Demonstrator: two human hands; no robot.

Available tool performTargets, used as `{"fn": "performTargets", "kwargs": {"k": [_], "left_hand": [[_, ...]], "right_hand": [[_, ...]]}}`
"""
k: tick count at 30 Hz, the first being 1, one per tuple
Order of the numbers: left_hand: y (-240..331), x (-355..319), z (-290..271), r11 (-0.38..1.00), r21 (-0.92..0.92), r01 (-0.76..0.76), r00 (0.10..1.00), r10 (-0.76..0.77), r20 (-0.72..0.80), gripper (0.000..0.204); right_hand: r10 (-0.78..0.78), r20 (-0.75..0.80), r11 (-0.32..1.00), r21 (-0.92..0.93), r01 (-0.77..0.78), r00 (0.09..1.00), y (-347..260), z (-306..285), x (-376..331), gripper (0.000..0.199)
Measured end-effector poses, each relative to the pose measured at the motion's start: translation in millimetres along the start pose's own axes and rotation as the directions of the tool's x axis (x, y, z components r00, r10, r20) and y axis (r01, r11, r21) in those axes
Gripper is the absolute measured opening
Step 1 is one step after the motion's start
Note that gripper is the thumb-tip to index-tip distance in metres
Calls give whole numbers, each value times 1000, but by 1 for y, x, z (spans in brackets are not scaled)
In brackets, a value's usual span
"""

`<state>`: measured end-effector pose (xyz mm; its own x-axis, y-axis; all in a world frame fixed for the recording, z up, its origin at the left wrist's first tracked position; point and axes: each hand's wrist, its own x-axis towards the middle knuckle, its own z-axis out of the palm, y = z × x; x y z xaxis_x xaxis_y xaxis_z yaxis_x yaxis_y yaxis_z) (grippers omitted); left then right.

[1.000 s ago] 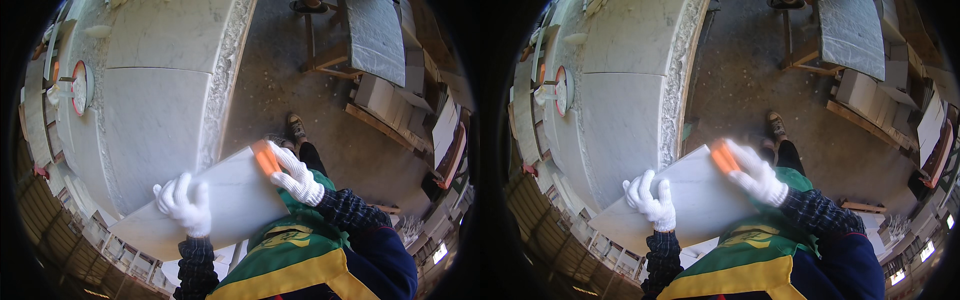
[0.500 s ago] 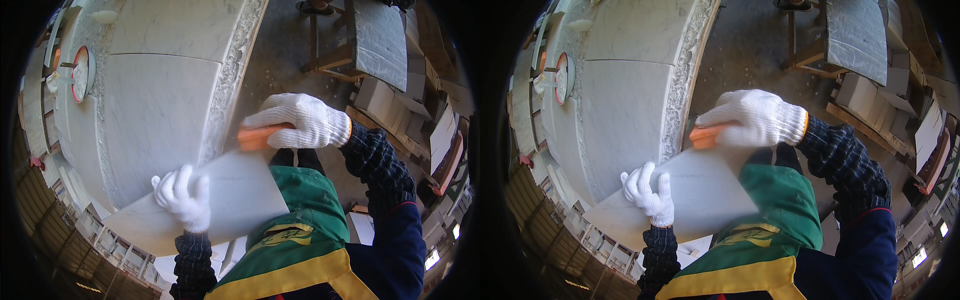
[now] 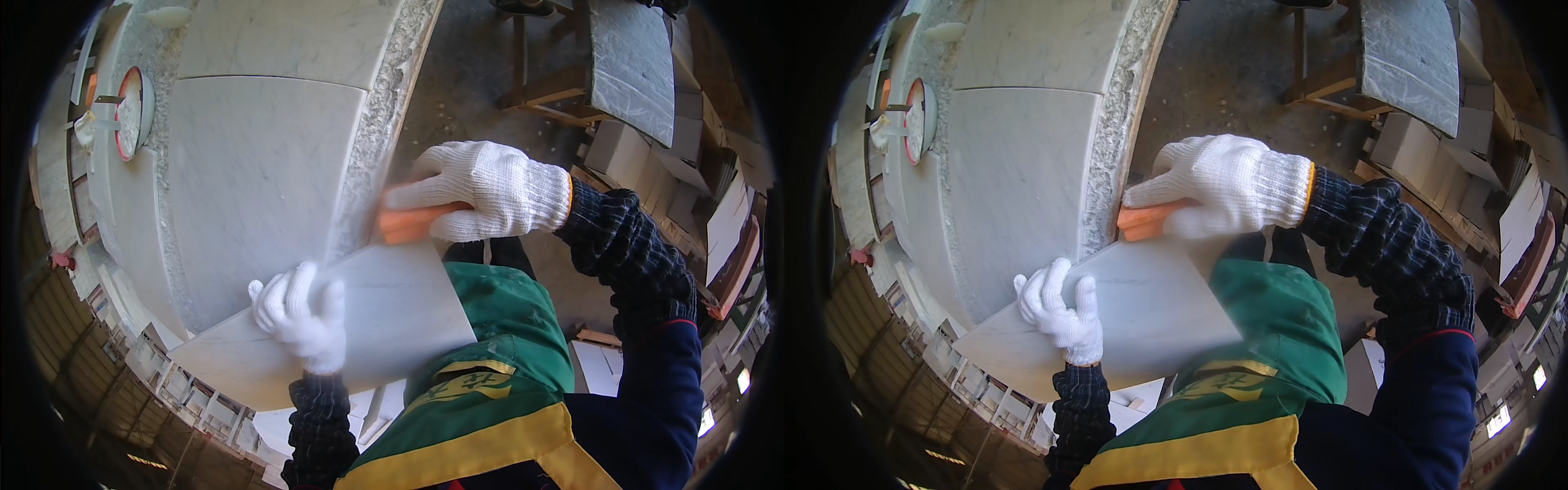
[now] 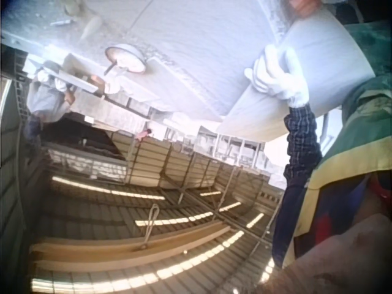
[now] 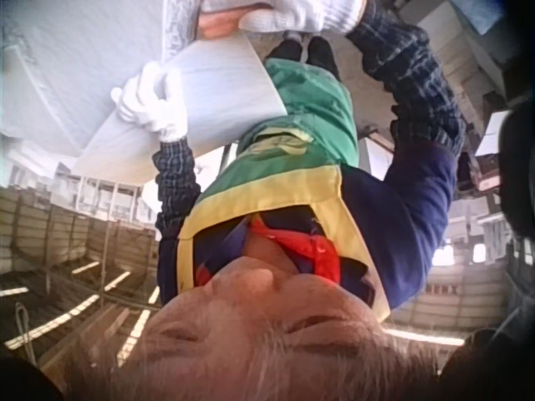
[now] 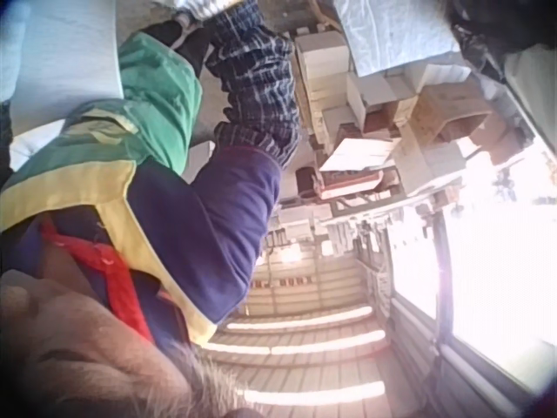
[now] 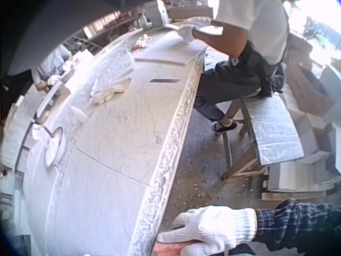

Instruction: The person smooths and cleans a large white stone slab on a workbench using a small metal scraper and an orange sanding block. They repeatedly scrape the surface, wipe it with gloved hands, and sand the edges, then flip the slab to work on the other side.

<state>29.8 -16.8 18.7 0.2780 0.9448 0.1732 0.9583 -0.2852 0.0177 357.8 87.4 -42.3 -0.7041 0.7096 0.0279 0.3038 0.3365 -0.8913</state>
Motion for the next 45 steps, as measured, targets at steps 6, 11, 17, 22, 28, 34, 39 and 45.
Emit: {"fn": "performTargets", "kwargs": {"k": [6,11,17,22,28,34,39,45], "left_hand": [[0,-1,0,999,-31,25,1000,-25,2,41],[0,-1,2,999,-31,36,999,-37,-31,40],[-2,-2,3,998,-18,62,997,-63,-38,40],[-2,-1,3,998,-30,51,998,-52,-47,40],[-1,0,2,999,-38,39,997,-41,-61,41],[0,0,2,999,-27,36,998,-38,-52,41],[0,0,1,999,-29,33,998,-35,-51,41],[1,2,1,999,-30,25,998,-27,-54,40]], "right_hand": [[288,-182,957,22,-289,940,3,-27,-47,48],[194,-528,871,-294,-393,827,-60,15,-47,49],[110,-570,869,-342,-357,814,-104,70,-4,55],[163,-649,773,-385,-505,743,-99,71,-17,38],[617,-643,745,291,-600,454,-67,67,-59,53],[669,-507,726,602,-332,543,-87,142,-84,67],[456,-615,885,385,-260,643,-85,156,-74,64],[454,-664,880,232,-414,594,-77,150,-50,65]]}}
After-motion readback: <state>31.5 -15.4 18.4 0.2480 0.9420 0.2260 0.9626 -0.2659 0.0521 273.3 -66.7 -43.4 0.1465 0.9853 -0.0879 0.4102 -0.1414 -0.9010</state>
